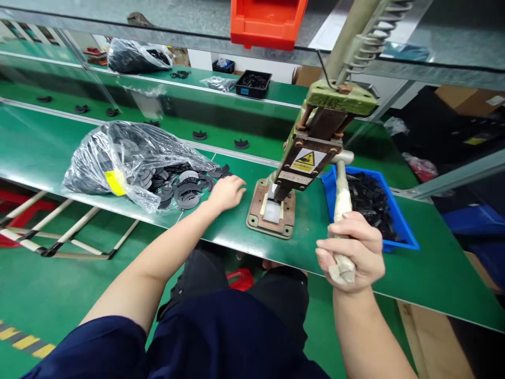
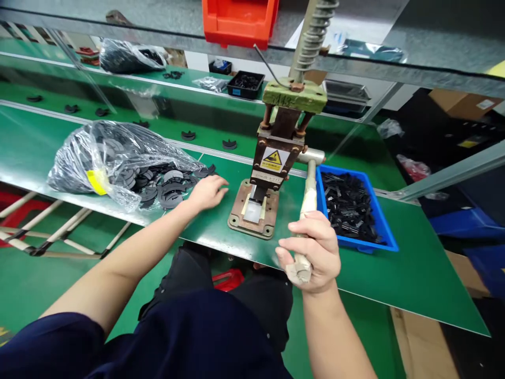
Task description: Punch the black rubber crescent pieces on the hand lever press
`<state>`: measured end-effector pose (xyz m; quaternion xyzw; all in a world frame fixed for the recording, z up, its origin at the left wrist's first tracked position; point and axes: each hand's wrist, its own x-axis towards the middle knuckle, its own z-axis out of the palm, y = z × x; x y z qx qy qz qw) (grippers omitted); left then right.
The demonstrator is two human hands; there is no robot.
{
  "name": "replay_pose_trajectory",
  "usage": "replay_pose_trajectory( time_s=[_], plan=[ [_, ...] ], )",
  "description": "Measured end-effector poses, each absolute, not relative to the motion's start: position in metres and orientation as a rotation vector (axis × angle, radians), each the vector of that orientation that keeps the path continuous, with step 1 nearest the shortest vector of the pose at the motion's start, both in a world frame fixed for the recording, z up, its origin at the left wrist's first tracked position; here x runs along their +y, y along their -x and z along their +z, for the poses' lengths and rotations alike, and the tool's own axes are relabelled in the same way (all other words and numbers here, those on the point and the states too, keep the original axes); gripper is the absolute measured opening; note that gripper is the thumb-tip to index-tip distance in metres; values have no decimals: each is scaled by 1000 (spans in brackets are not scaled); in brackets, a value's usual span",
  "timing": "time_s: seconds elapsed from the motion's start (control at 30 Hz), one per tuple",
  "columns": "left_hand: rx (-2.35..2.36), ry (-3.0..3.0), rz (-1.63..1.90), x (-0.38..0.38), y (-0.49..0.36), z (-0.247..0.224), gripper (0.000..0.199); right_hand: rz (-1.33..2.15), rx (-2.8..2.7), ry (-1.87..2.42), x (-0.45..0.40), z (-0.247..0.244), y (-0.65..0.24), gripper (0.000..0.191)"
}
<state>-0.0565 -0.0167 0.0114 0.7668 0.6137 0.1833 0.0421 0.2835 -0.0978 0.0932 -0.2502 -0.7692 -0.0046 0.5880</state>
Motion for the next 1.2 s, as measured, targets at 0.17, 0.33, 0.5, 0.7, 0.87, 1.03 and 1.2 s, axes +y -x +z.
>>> replay_pose_trajectory(
  time_s=[0.17, 0.33, 0.5, 0.7, 0.87, 1.03, 1.2],
  plan=[
    [2222, -2116, 186, -10, 108, 5, 45, -36, -1714, 561, -97, 87, -272, 12],
    [2138, -2106, 121, -10, 107, -2, 47, -35, -1669, 559, -96, 86, -266, 16],
    [1925, -1978, 186, -8, 101, -9, 35, -36, -1624, 573, -96, 85, -262, 13],
    [1602, -1541, 743, -15, 69, -11, 35, -82, -1613, 640, -98, 81, -259, 7],
    [1375, -1308, 898, -15, 24, 1, 32, -36, -1580, 604, -99, 82, -258, 10],
    [1640, -1577, 795, -19, 13, 4, 29, -11, -1593, 583, -99, 84, -258, 19],
    [1576, -1756, 981, -36, 39, -19, 27, -9, -1601, 585, -99, 83, -259, 20]
  ],
)
